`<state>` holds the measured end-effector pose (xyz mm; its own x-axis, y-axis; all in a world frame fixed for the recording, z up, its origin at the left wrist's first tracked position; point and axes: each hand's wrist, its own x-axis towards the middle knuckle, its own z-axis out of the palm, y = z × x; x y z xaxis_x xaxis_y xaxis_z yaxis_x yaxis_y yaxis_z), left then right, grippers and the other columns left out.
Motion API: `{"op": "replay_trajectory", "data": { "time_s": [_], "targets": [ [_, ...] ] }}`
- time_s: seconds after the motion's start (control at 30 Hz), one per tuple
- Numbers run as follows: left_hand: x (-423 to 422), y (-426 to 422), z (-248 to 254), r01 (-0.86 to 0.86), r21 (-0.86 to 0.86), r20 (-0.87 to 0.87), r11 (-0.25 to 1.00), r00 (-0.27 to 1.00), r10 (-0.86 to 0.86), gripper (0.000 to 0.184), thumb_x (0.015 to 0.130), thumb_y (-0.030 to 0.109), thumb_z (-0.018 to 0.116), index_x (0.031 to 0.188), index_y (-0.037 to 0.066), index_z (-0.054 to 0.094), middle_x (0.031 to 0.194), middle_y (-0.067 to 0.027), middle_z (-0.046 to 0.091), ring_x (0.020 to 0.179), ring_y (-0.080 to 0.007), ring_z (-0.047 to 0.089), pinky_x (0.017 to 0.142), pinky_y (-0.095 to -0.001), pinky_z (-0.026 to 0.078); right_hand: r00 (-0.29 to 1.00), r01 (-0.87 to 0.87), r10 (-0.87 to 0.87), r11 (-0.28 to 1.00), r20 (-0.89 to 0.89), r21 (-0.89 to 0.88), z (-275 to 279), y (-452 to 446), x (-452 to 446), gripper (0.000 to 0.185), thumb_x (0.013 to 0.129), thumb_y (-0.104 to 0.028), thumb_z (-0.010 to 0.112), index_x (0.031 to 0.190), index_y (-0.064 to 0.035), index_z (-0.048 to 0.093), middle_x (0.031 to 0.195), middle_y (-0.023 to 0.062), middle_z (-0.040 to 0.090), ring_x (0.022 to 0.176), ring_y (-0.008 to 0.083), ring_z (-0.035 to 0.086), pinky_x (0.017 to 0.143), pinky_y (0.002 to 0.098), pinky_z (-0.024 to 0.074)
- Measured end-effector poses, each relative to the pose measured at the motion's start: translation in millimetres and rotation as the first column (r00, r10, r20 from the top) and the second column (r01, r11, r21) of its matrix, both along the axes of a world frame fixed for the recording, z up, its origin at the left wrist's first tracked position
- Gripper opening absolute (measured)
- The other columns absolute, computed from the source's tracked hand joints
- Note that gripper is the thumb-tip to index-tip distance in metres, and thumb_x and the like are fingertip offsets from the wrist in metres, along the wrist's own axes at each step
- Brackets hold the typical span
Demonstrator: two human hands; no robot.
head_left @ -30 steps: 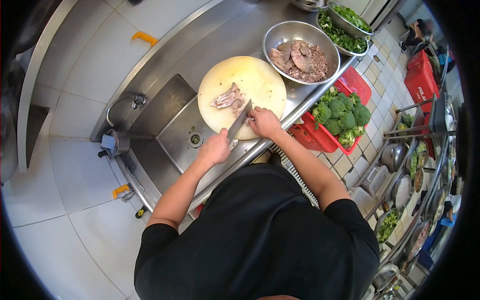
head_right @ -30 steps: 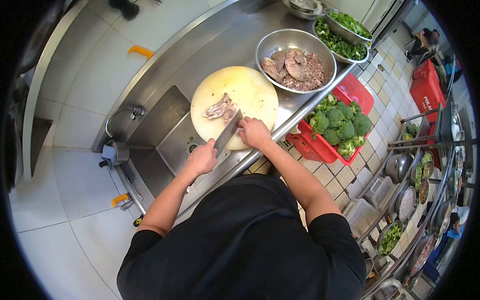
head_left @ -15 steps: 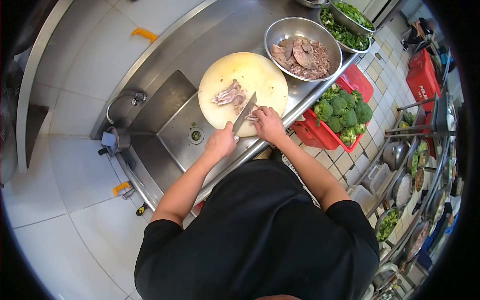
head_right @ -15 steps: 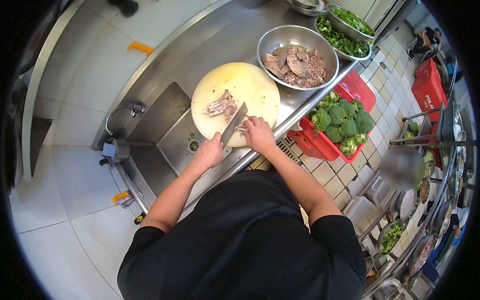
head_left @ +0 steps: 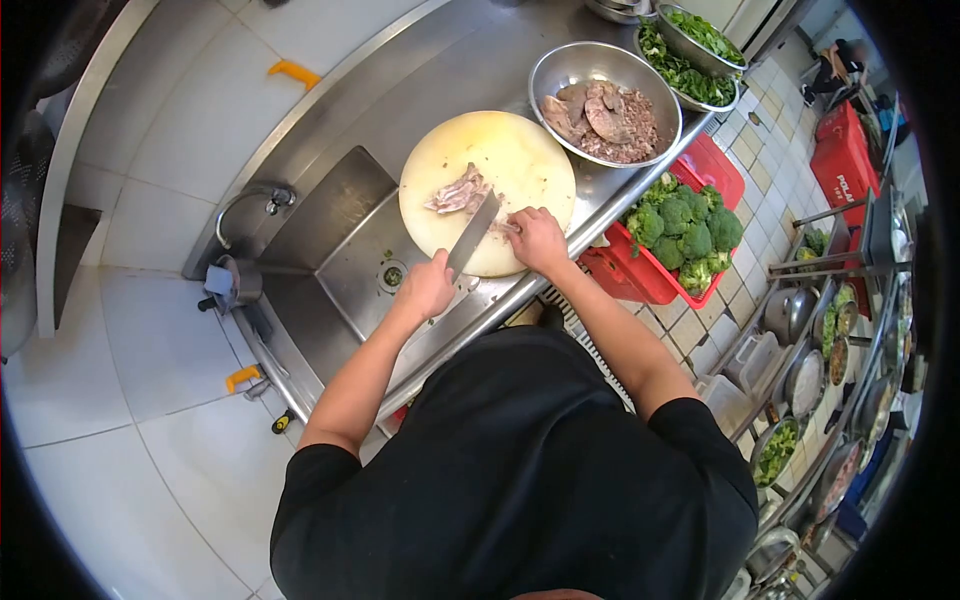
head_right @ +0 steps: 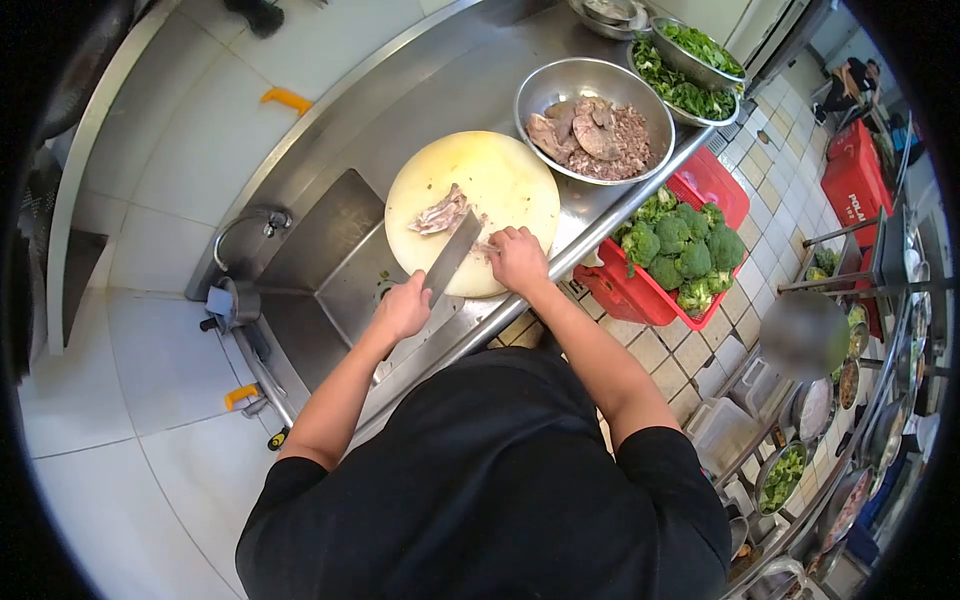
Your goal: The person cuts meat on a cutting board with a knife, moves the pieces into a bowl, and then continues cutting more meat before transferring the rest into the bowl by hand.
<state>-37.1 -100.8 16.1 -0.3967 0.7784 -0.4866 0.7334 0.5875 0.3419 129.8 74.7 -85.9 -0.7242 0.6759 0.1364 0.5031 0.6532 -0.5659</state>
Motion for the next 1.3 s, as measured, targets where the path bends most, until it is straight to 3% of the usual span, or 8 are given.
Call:
{"op": "replay_trajectory", "data": {
  "time_s": [0.3,0.63,0.73,0.9,1.07,1.2,1.23,1.3],
  "targets": [
    [8.4,-7.8,23.3,0.022,0.023,-0.042,0.999,0.999,-0.021,0.024,0.103,0.021,0.052,0.117,0.002,0.051,0.096,-0.0353,0.069,0.096,-0.0532,0.067,0.086,-0.0633,0.050,0.995,-0.033,0.026,0.996,-0.097,-0.080,-2.0,-9.0,-6.9,0.014,0.087,-0.017,0.069,0.093,-0.0052,0.072,0.095,0.0165,0.071,0.093,0.0369,0.067,0.088,0.0459,0.0543],
    [17.1,-13.6,32.0,0.084,-0.034,-0.051,0.996,0.995,-0.085,0.024,0.102,0.020,0.052,0.118,0.002,0.052,0.091,-0.0325,0.070,0.091,-0.0518,0.068,0.082,-0.0620,0.051,0.995,-0.096,0.094,0.992,-0.034,-0.081,-4.0,-5.3,-13.1,0.014,0.089,-0.016,0.066,0.089,-0.0032,0.071,0.092,0.0168,0.069,0.093,0.0362,0.068,0.087,0.0441,0.0564],
    [21.2,1.6,-11.1,0.063,0.001,0.004,0.998,0.998,-0.063,0.027,0.102,0.020,0.052,0.123,0.003,0.050,0.094,-0.0322,0.070,0.092,-0.0522,0.068,0.083,-0.0616,0.052,0.994,-0.105,0.103,0.987,-0.022,-0.124,-1.7,-6.3,-9.6,0.014,0.089,-0.016,0.067,0.089,-0.0036,0.073,0.090,0.0171,0.070,0.093,0.0361,0.068,0.087,0.0442,0.0566],
    [21.7,-2.6,0.5,0.088,-0.017,-0.014,0.996,0.996,-0.088,0.029,0.102,0.019,0.052,0.124,0.000,0.047,0.094,-0.0338,0.069,0.093,-0.0526,0.068,0.085,-0.0620,0.052,0.997,-0.078,0.078,0.993,0.000,-0.094,-4.0,-1.8,-8.6,0.013,0.087,-0.017,0.070,0.089,-0.0051,0.077,0.087,0.0162,0.072,0.093,0.0354,0.069,0.087,0.0434,0.0571],
    [28.1,3.6,-23.6,0.049,0.035,0.010,0.998,0.999,-0.050,0.029,0.102,0.020,0.053,0.122,0.000,0.047,0.093,-0.0347,0.069,0.090,-0.0532,0.068,0.083,-0.0625,0.052,0.995,-0.051,0.041,0.992,-0.094,-0.115,-11.8,-4.4,-4.1,0.014,0.087,-0.019,0.073,0.090,-0.0060,0.076,0.092,0.0142,0.072,0.095,0.0334,0.069,0.086,0.0443,0.0566],
    [19.9,16.6,-6.7,0.056,0.024,0.024,0.998,0.998,-0.057,0.026,0.102,0.021,0.052,0.118,0.000,0.049,0.097,-0.0353,0.069,0.094,-0.0528,0.068,0.085,-0.0601,0.053,0.976,-0.039,0.006,0.988,-0.218,-0.151,0.3,-10.3,9.6,0.017,0.085,-0.018,0.077,0.097,-0.0055,0.074,0.100,0.0140,0.070,0.095,0.0350,0.068,0.085,0.0438,0.0557],
    [18.7,14.2,-5.0,0.051,0.022,0.029,0.998,0.998,-0.052,0.026,0.102,0.021,0.052,0.118,0.000,0.049,0.098,-0.0355,0.069,0.095,-0.0527,0.068,0.086,-0.0601,0.052,0.969,0.020,-0.089,0.959,-0.231,-0.284,6.9,-14.5,12.4,0.029,0.082,-0.020,0.081,0.104,-0.0039,0.070,0.106,0.0152,0.067,0.098,0.0363,0.066,0.088,0.0439,0.0543],
    [18.1,6.7,-3.3,0.047,0.020,0.034,0.999,0.998,-0.048,0.026,0.102,0.021,0.052,0.118,0.000,0.050,0.100,-0.0358,0.069,0.097,-0.0525,0.068,0.087,-0.0599,0.052,0.966,0.092,-0.133,0.978,-0.223,-0.187,18.5,-15.0,13.9,0.032,0.083,-0.020,0.080,0.107,-0.0035,0.068,0.108,0.0163,0.065,0.104,0.0383,0.064,0.092,0.0449,0.0531]
  ]
}}
